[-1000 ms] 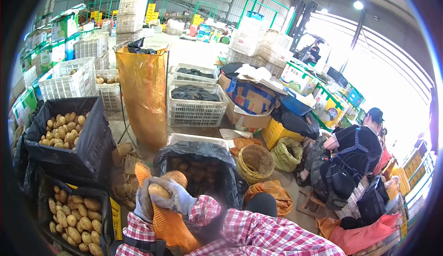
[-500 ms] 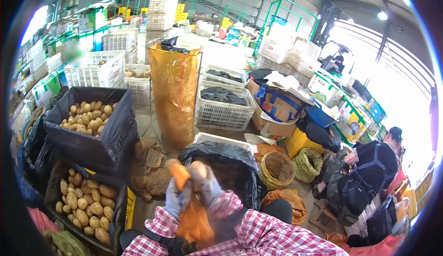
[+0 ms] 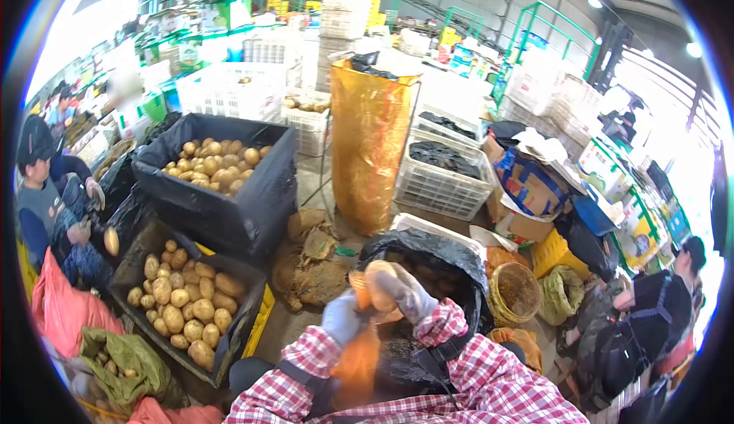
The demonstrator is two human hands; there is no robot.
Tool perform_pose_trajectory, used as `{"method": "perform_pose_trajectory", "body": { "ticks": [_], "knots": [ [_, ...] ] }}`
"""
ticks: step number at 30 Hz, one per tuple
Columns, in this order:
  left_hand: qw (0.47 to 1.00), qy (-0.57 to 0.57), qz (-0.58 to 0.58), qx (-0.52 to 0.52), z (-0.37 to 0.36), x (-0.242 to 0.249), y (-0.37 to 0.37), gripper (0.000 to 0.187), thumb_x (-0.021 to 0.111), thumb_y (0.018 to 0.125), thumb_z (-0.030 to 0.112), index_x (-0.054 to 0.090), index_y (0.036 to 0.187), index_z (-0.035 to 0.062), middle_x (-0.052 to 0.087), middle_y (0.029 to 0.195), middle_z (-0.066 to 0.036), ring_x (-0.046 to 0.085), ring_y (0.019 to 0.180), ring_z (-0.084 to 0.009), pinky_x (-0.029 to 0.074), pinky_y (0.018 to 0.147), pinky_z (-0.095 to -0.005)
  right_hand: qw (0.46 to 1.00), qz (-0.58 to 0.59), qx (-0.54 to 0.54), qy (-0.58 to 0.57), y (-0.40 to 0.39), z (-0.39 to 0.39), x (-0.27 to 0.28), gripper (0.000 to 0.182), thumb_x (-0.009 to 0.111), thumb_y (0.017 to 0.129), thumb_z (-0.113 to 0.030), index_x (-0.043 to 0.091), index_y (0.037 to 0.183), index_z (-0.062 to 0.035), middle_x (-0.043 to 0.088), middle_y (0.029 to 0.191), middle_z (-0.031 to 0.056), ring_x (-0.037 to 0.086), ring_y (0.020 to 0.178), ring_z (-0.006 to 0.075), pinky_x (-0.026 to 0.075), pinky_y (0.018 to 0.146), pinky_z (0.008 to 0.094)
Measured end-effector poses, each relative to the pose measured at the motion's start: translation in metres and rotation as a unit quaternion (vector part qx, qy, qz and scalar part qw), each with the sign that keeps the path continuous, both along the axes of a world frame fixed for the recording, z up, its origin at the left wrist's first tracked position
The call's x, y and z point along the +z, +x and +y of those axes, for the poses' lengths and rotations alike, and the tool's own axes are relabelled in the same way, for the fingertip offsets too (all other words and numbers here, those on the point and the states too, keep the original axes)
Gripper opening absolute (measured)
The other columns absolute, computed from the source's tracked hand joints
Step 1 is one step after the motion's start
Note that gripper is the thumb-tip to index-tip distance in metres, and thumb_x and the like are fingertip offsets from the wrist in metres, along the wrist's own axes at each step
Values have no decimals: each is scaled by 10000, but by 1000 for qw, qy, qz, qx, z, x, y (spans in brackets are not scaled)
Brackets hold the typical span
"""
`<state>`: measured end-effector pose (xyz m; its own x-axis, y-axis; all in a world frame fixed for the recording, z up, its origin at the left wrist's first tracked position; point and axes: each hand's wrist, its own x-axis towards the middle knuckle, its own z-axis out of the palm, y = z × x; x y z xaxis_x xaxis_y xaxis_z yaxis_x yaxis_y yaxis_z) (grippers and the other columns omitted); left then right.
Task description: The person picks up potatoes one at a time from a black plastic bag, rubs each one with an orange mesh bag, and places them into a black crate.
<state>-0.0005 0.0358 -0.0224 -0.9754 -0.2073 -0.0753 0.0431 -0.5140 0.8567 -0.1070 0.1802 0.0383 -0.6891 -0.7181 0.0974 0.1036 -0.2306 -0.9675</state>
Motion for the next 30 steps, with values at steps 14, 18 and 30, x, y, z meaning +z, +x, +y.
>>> {"method": "perform_pose_trajectory", "body": {
  "ticks": [14, 18, 30],
  "knots": [
    [983, 72, 10, 169, -41, -11, 3, 372, 425, 1040, 288, 531, 1291, 36, 622, 1209, -86, 615, 1084, -214, 493, 903, -311, 989, 11, 93, 115, 17, -61, 16, 393, 583, 974, -279, 567, 1260, -10, 665, 1056, 110, 615, 1021, 180, 491, 868, 271],
    [953, 263, 17, 151, -40, -62, -13, 352, 461, 1029, 312, 528, 1249, 46, 627, 1129, -61, 622, 993, -187, 509, 847, -297, 970, 128, 106, 179, 37, -126, 28, 547, 610, 949, -382, 455, 1370, -70, 596, 1182, 154, 616, 1010, 218, 516, 824, 303],
    [967, -48, 11, 250, -68, -8, -10, 282, 652, 949, 311, 551, 1056, 71, 590, 914, -25, 586, 718, -118, 533, 649, -283, 967, 146, 37, 203, 24, -6, 72, 589, 662, 927, -300, 428, 1435, -116, 562, 1290, 196, 619, 1005, 210, 536, 833, 324]
  ]
}}
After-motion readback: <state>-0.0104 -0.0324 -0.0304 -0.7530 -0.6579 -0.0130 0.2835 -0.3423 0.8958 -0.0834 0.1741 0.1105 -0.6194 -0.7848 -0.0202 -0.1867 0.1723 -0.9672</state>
